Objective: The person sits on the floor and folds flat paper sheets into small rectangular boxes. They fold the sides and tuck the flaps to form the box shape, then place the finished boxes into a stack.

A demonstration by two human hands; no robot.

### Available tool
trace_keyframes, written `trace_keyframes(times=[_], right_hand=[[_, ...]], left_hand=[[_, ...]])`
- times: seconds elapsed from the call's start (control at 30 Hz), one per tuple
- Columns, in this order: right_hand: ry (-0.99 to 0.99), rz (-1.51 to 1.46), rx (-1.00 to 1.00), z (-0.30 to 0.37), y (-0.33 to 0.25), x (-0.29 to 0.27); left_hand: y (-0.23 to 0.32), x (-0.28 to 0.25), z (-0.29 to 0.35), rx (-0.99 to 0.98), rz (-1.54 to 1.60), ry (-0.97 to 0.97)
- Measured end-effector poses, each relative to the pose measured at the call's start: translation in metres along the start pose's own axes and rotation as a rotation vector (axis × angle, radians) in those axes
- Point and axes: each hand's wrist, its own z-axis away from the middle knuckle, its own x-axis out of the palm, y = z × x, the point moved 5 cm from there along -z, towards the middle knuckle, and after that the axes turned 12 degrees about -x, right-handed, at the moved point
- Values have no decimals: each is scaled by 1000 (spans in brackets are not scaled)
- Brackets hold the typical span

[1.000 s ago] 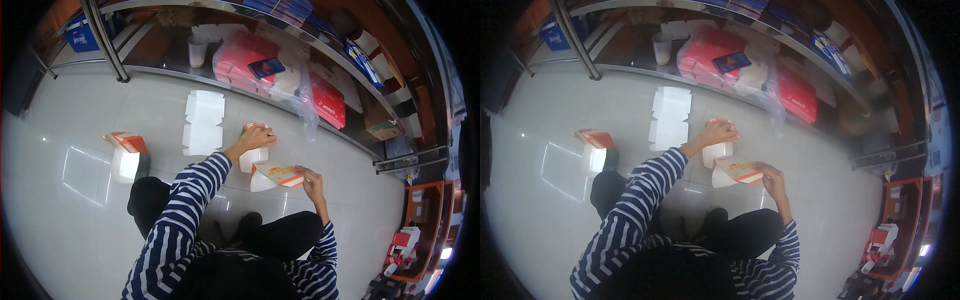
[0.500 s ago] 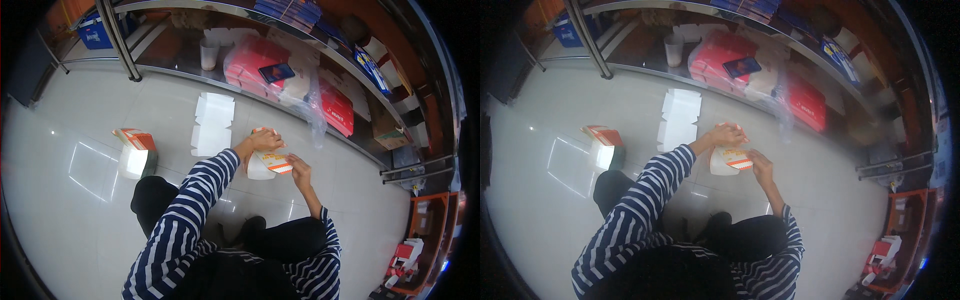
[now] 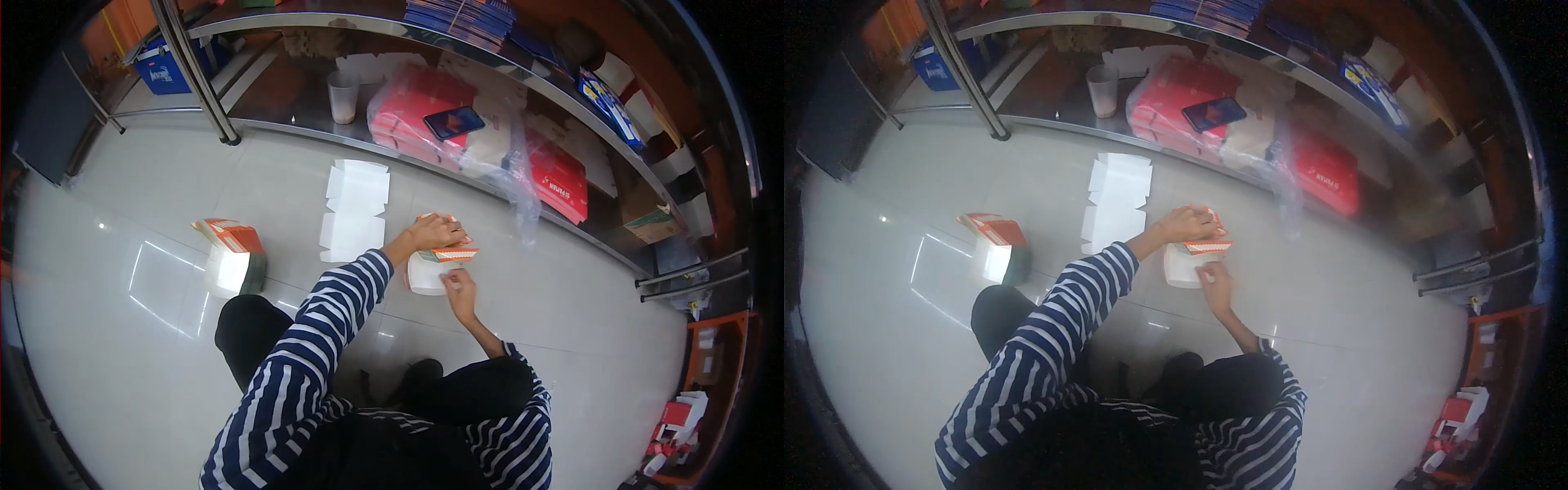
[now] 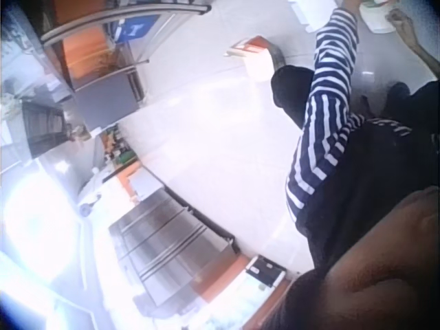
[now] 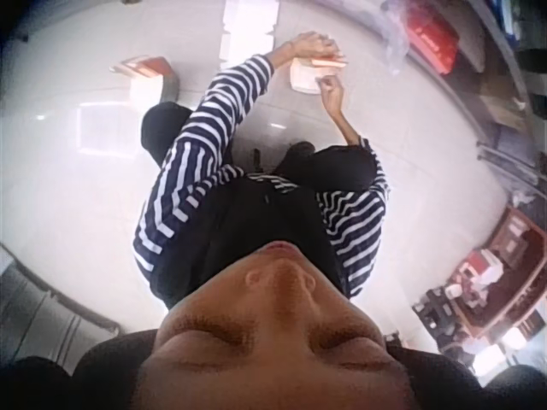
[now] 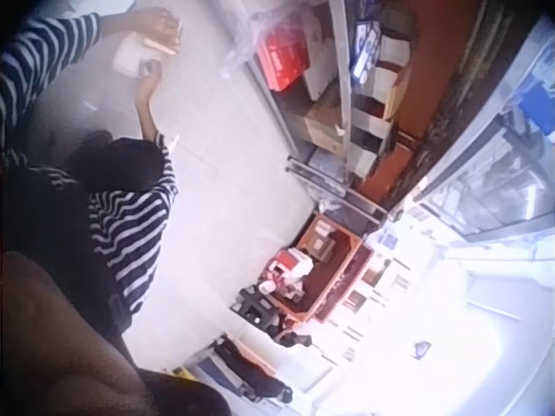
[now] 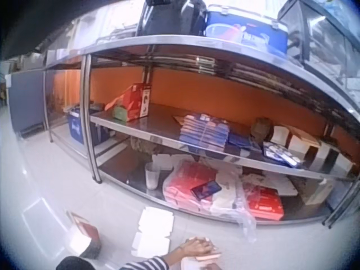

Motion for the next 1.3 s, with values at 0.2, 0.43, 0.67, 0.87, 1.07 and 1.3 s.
trace_keyframes(times=[0.2, 0.43, 0.67, 0.87, 1.07, 1.3], right_hand=[[-348, 440, -438, -7, 2, 58], [-658, 505, -304, -5, 21, 72], [-663, 473, -332, 3, 7, 66], [-470, 238, -207, -2, -9, 51], [-327, 85, -602, 6, -65, 9], [-814, -488, 94, -21, -93, -10]], left_hand=[[-1, 3, 0, -72, 6, -148], [-29, -2, 13, -306, 314, -214], [-91, -5, 169, -1011, -170, -212], [-110, 36, 234, -748, -442, -727], [-108, 21, 217, -324, -418, -620], [-105, -48, 161, -533, -447, -571]])
